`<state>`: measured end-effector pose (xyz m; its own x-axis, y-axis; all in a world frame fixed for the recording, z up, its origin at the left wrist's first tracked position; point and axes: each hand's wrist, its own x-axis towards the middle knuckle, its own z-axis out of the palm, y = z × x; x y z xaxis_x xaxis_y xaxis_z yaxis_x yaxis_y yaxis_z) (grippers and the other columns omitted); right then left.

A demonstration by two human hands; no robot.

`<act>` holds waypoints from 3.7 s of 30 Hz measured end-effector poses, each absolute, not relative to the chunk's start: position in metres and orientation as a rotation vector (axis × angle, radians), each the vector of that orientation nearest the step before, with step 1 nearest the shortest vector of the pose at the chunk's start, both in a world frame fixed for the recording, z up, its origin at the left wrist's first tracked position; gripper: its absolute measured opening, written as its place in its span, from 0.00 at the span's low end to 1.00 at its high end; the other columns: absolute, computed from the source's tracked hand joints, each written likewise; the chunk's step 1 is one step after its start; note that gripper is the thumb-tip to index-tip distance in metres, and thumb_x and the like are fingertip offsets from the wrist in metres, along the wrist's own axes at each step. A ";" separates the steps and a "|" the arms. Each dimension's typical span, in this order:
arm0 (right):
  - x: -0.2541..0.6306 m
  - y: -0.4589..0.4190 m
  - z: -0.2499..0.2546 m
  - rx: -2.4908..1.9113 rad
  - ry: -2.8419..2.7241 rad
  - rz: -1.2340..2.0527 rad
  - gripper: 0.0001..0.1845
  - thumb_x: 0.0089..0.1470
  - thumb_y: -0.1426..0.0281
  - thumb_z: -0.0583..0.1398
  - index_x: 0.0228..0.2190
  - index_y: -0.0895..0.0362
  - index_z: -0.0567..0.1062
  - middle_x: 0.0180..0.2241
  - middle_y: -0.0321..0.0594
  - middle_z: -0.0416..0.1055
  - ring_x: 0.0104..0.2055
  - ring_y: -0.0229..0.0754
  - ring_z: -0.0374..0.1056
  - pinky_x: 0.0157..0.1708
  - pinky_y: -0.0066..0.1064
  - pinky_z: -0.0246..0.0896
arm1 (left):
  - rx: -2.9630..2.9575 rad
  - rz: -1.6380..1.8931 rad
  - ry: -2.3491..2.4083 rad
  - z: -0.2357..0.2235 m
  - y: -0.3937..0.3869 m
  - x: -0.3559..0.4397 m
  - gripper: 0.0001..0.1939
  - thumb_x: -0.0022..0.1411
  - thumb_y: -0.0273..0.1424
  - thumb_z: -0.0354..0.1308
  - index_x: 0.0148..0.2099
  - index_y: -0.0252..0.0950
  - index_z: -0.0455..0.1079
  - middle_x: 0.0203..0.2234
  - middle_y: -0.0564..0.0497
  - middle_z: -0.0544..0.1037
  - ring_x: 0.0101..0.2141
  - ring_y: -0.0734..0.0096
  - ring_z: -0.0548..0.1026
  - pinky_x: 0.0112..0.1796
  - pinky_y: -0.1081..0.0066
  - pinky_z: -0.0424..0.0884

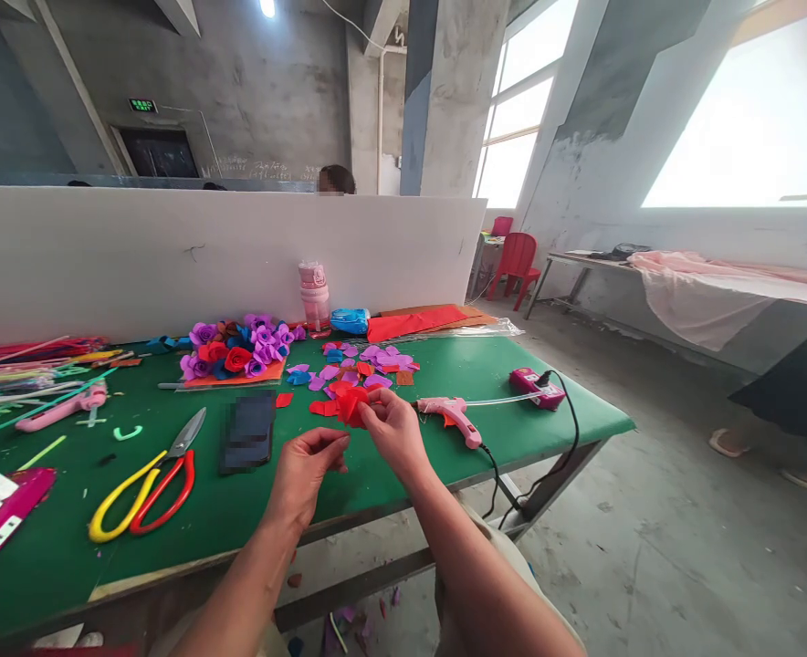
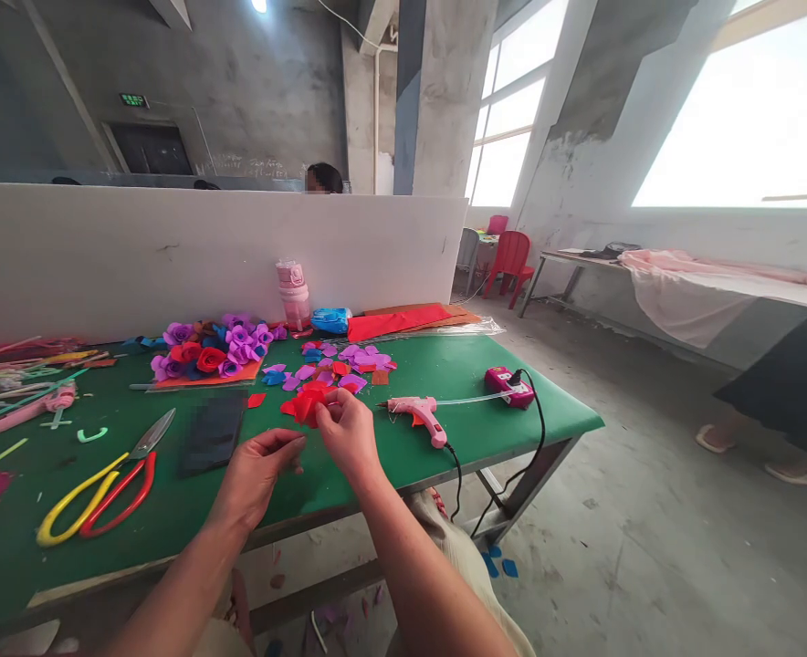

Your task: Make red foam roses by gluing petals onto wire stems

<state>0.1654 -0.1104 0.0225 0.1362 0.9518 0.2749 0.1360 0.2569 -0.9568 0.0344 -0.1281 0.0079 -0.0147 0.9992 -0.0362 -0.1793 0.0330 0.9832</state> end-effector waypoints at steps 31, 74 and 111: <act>0.160 -0.115 0.023 -0.964 -1.285 1.014 0.09 0.48 0.64 0.56 0.26 0.57 0.67 0.20 0.33 0.68 0.22 0.34 0.60 0.22 0.24 0.51 | 1.079 1.326 1.120 0.011 -0.130 0.035 0.11 0.39 0.35 0.68 0.26 0.34 0.76 0.16 0.55 0.71 0.20 0.76 0.66 0.24 0.74 0.67; 0.155 -0.116 0.018 -0.949 -1.334 1.148 0.11 0.41 0.73 0.58 0.32 0.57 0.73 0.28 0.36 0.72 0.32 0.39 0.67 0.32 0.27 0.61 | 0.937 1.302 1.069 0.008 -0.129 0.033 0.17 0.35 0.39 0.70 0.27 0.34 0.75 0.21 0.53 0.74 0.22 0.76 0.68 0.24 0.74 0.69; 0.148 -0.116 0.014 -0.888 -1.250 1.196 0.08 0.42 0.70 0.60 0.29 0.58 0.72 0.25 0.34 0.69 0.29 0.37 0.65 0.30 0.27 0.59 | 0.908 1.340 1.036 0.005 -0.128 0.035 0.15 0.36 0.38 0.70 0.25 0.33 0.74 0.19 0.54 0.72 0.21 0.77 0.67 0.25 0.75 0.67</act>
